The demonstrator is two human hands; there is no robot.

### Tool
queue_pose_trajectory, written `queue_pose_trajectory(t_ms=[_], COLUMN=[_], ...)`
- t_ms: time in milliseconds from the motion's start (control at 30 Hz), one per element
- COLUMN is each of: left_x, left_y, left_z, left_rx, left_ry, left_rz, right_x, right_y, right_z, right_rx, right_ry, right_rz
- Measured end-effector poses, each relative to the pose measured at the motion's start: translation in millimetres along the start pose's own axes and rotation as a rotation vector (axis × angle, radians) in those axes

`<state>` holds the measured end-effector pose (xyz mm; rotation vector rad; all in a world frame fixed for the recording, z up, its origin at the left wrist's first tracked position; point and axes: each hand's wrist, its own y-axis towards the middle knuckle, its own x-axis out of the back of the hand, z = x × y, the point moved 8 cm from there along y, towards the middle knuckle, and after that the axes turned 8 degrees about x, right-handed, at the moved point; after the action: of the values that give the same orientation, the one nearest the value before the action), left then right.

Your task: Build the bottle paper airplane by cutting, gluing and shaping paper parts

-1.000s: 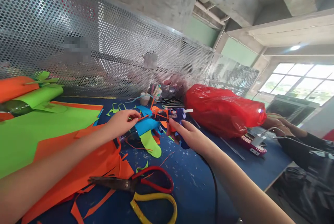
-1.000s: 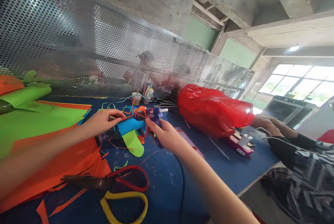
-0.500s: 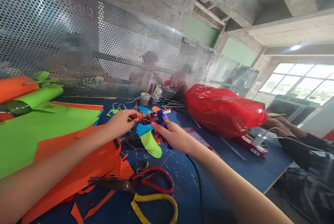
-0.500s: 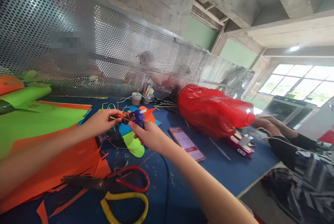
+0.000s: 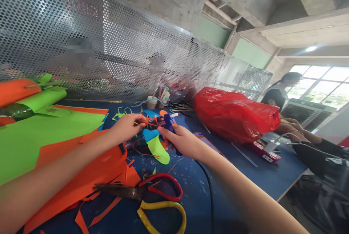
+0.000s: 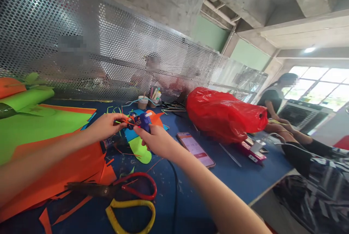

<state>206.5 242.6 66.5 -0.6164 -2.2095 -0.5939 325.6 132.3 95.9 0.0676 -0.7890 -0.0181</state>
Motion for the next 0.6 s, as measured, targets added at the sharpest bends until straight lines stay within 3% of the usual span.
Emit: queue_pose_trajectory(t_ms=[600], left_x=[2.6], left_y=[-1.0], left_z=[-1.3], left_rx=[0.019], left_ry=[0.034], left_rz=[0.008], right_x=[-0.7], right_y=[-2.8], right_z=[9.7], right_rx=[-0.005], right_ry=[-0.089], right_rz=[0.034])
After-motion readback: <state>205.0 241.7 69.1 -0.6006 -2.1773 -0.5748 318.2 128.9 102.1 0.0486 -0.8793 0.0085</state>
